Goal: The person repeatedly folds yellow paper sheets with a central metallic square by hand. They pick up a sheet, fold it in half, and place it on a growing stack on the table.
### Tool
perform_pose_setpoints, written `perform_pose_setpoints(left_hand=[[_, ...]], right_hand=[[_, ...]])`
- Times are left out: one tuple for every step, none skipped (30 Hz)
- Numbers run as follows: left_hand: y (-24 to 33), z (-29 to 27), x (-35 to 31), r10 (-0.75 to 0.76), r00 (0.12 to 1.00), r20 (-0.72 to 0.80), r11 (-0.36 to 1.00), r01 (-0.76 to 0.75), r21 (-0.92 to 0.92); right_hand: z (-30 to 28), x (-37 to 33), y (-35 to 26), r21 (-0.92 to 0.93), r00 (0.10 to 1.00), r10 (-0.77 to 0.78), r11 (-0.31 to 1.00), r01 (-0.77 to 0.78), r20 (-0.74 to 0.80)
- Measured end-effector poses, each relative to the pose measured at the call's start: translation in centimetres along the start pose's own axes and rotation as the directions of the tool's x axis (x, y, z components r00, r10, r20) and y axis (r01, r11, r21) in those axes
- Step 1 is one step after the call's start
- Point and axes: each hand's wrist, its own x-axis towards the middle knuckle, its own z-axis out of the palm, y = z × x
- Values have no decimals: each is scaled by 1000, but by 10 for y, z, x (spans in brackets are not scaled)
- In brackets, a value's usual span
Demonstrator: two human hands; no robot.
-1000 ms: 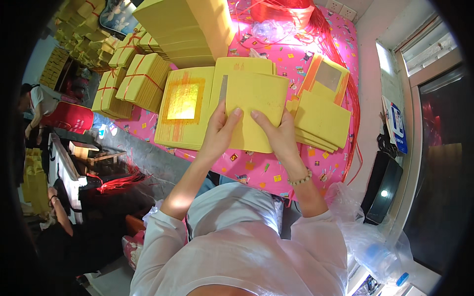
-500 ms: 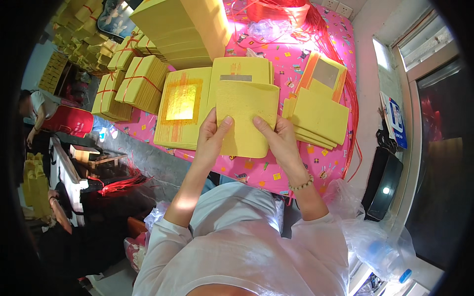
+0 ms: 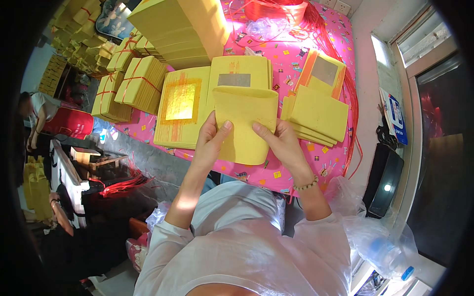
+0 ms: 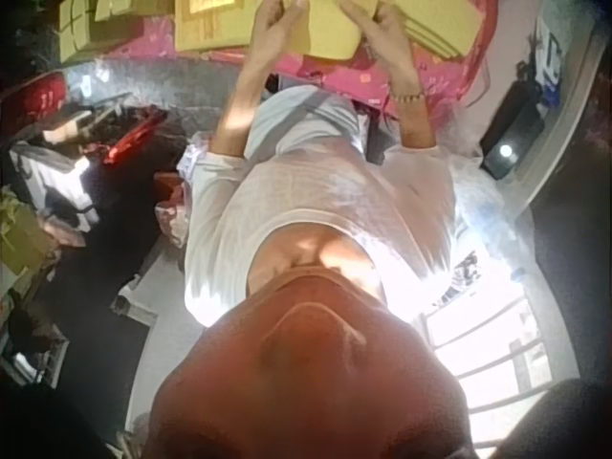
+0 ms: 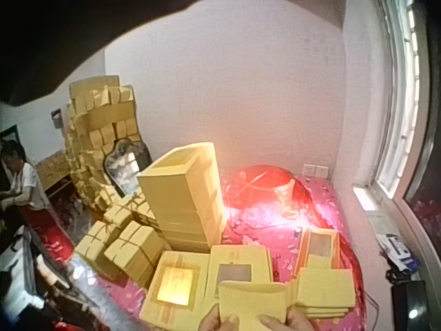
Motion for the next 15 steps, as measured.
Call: perform_pose_setpoints(left_hand=[[-1, 2, 0, 9, 1000, 3, 1000, -9, 3], [-2, 5, 1, 17, 1000, 6, 1000, -18, 5], [-3, 6, 1, 25, 1000, 10, 1000, -25, 8], [-2, 8, 2, 32, 999, 12, 999, -32, 14], [-1, 9, 2, 39, 999, 14, 999, -40, 20], [0, 10, 2, 47, 999, 18, 999, -47, 26], [-1, 10, 2, 48, 999, 14, 998, -49, 37], [-1, 10, 2, 49, 999, 11, 998, -50, 48], [-1, 10, 3, 52, 999, 9, 997, -52, 60], [-1, 10, 2, 50, 999, 13, 997, -51, 52], [0, 10, 1, 49, 999, 18, 998, -50, 45], [0, 10, 2, 50, 998, 26, 998, -51, 36], [0, 9, 2, 60, 998, 25, 997, -62, 44], [-1, 9, 1, 71, 997, 25, 996, -72, 51], [-1, 9, 1, 82, 996, 26, 995, -84, 59]], right_hand=[[0, 1, 2, 20, 1000, -17, 1000, 17, -5], [0, 1, 4, 39, 999, -34, 999, 35, -10], [1, 0, 5, 35, 998, -48, 998, 49, -34], [3, -1, 6, 31, 996, -61, 998, 63, -58], [6, -1, 6, 27, 994, -75, 997, 78, -82], [7, -1, 7, 32, 992, -91, 995, 94, -90], [9, -1, 7, 37, 989, -106, 993, 110, -99], [10, -2, 7, 42, 987, -122, 991, 127, -108], [9, -1, 8, 44, 987, -130, 990, 135, -99], [8, -1, 10, 46, 986, -139, 989, 143, -90], [7, -1, 10, 47, 986, -147, 987, 151, -81], [7, -1, 9, 15, 983, -161, 987, 163, -87], [7, -1, 7, -17, 980, -175, 985, 174, -92], [7, -1, 4, -49, 977, -189, 981, 185, -97], [6, 0, 2, -23, 972, -202, 979, 201, -117]])
